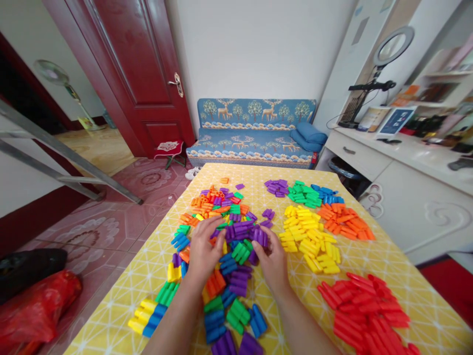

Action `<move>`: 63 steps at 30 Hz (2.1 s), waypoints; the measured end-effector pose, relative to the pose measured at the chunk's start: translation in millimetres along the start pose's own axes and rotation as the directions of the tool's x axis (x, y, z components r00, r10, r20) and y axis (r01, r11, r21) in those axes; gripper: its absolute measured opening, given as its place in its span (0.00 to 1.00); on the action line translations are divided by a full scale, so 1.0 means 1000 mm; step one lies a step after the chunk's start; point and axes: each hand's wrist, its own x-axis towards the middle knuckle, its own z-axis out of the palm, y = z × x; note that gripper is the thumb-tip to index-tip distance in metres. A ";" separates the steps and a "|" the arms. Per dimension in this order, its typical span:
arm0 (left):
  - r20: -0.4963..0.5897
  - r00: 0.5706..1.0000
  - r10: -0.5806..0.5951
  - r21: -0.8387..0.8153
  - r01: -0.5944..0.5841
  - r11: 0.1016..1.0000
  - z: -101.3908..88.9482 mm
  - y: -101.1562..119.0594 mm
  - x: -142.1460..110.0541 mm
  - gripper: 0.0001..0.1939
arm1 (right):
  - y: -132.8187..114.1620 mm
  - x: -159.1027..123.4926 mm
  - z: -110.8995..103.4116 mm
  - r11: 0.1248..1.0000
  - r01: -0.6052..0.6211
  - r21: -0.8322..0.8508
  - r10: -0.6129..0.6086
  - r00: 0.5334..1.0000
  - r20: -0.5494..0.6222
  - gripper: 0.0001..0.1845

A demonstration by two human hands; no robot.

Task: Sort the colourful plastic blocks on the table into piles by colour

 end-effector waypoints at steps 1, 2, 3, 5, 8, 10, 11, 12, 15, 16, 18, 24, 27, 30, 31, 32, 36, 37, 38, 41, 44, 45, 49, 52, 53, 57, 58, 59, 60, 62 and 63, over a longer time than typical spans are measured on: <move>-0.050 0.999 -0.016 0.118 0.022 0.993 -0.001 -0.011 0.002 0.15 | 0.003 0.001 -0.001 0.999 -0.046 0.020 0.046 0.999 -0.010 0.24; -0.068 0.997 -0.035 0.219 0.050 0.975 -0.003 -0.021 0.004 0.16 | 0.005 0.002 0.000 0.996 -0.082 0.040 0.082 0.997 -0.010 0.25; -0.087 0.994 -0.061 0.295 0.084 0.952 -0.005 -0.031 0.005 0.18 | 0.006 0.003 0.000 0.993 -0.105 0.057 0.106 0.994 -0.004 0.26; -0.078 0.991 -0.108 0.375 0.130 0.918 -0.009 -0.047 0.005 0.21 | 0.006 0.004 0.002 0.989 -0.128 0.077 0.127 0.992 0.017 0.26; 0.019 0.981 -0.191 0.387 0.169 0.906 -0.011 -0.059 0.003 0.22 | 0.004 0.004 0.004 0.987 -0.139 0.083 0.137 0.990 0.038 0.26; 0.076 0.974 -0.212 0.368 0.170 0.914 -0.009 -0.061 0.003 0.23 | 0.004 0.005 0.005 0.987 -0.135 0.084 0.132 0.991 0.038 0.26; 0.090 0.974 -0.207 0.359 0.162 0.919 -0.009 -0.060 0.003 0.23 | 0.005 0.005 0.005 0.988 -0.129 0.083 0.127 0.991 0.038 0.26; 0.095 0.976 -0.198 0.356 0.152 0.922 -0.008 -0.059 0.003 0.23 | 0.006 0.005 0.005 0.989 -0.124 0.078 0.121 0.992 0.040 0.26; 0.103 0.974 -0.202 0.374 0.151 0.915 -0.005 -0.054 0.004 0.22 | 0.009 0.006 0.006 0.992 -0.112 0.066 0.108 0.993 0.049 0.26; 0.106 0.972 -0.212 0.386 0.156 0.909 -0.005 -0.053 0.004 0.22 | 0.010 0.006 0.007 0.992 -0.107 0.065 0.103 0.993 0.053 0.26; 0.106 0.969 -0.225 0.406 0.164 0.899 -0.004 -0.050 0.004 0.22 | 0.010 0.007 0.009 0.993 -0.094 0.069 0.090 0.994 0.058 0.25; 0.098 0.969 -0.228 0.418 0.168 0.893 -0.001 -0.047 0.004 0.21 | 0.009 0.008 0.013 0.996 -0.064 0.067 0.061 0.997 0.042 0.25; 0.114 0.969 -0.221 0.434 0.151 0.888 -0.001 -0.046 0.004 0.22 | 0.010 0.009 0.013 0.996 -0.066 0.064 0.063 0.997 0.046 0.25; 0.119 0.968 -0.219 0.427 0.149 0.892 -0.001 -0.045 0.004 0.22 | 0.010 0.010 0.013 0.997 -0.063 0.052 0.060 0.997 0.055 0.26; 0.116 0.968 -0.221 0.422 0.153 0.894 -0.001 -0.044 0.004 0.21 | 0.010 0.010 0.013 0.997 -0.060 0.047 0.057 0.997 0.056 0.26; 0.112 0.969 -0.222 0.418 0.157 0.895 -0.001 -0.044 0.004 0.21 | 0.010 0.010 0.013 0.997 -0.057 0.043 0.055 0.997 0.057 0.26; 0.112 0.968 -0.226 0.418 0.160 0.894 -0.001 -0.044 0.003 0.21 | 0.011 0.010 0.013 0.998 -0.056 0.024 0.055 0.996 0.066 0.26; 0.115 0.966 -0.231 0.420 0.163 0.893 -0.001 -0.044 0.003 0.22 | 0.012 0.010 0.013 0.998 -0.059 0.021 0.057 0.996 0.069 0.26; 0.117 0.964 -0.239 0.423 0.169 0.890 -0.001 -0.044 0.003 0.22 | 0.012 0.010 0.013 0.998 -0.061 0.018 0.060 0.996 0.070 0.26; 0.118 0.958 -0.263 0.433 0.189 0.881 -0.001 -0.045 0.003 0.22 | 0.014 0.010 0.014 0.998 -0.063 0.011 0.062 0.996 0.069 0.26; 0.120 0.959 -0.257 0.432 0.183 0.883 -0.001 -0.045 0.003 0.22 | 0.014 0.010 0.014 0.999 -0.054 0.003 0.053 0.996 0.068 0.26; 0.123 0.960 -0.253 0.428 0.179 0.886 -0.002 -0.045 0.003 0.22 | 0.014 0.010 0.014 0.999 -0.050 0.000 0.050 0.996 0.068 0.26; 0.121 0.959 -0.256 0.420 0.184 0.889 -0.002 -0.044 0.003 0.22 | 0.012 0.010 0.013 0.999 -0.036 -0.022 0.037 0.997 0.074 0.25; 0.119 0.959 -0.257 0.426 0.185 0.886 -0.002 -0.044 0.003 0.22 | 0.010 0.010 0.013 0.999 -0.029 -0.029 0.031 0.996 0.079 0.25; 0.121 0.959 -0.256 0.428 0.183 0.885 -0.002 -0.044 0.003 0.22 | 0.010 0.010 0.013 0.999 -0.032 -0.031 0.034 0.996 0.083 0.25; 0.118 0.960 -0.255 0.431 0.182 0.884 -0.003 -0.044 0.003 0.23 | 0.011 0.010 0.014 0.998 -0.045 -0.039 0.049 0.994 0.098 0.25; 0.117 0.959 -0.256 0.428 0.184 0.885 -0.003 -0.043 0.003 0.23 | 0.012 0.010 0.014 0.998 -0.044 -0.041 0.048 0.994 0.097 0.25; 0.117 0.959 -0.259 0.425 0.187 0.886 -0.003 -0.043 0.003 0.23 | 0.013 0.010 0.015 0.998 -0.043 -0.043 0.047 0.994 0.096 0.25; 0.116 0.958 -0.262 0.421 0.191 0.887 -0.003 -0.042 0.003 0.23 | 0.014 0.010 0.015 0.998 -0.041 -0.046 0.045 0.995 0.093 0.25; 0.116 0.956 -0.269 0.418 0.199 0.887 -0.003 -0.042 0.004 0.22 | 0.016 0.011 0.016 0.998 -0.032 -0.052 0.037 0.996 0.086 0.25; 0.115 0.955 -0.272 0.420 0.202 0.885 -0.003 -0.042 0.004 0.22 | 0.017 0.011 0.016 0.998 -0.027 -0.055 0.032 0.996 0.084 0.25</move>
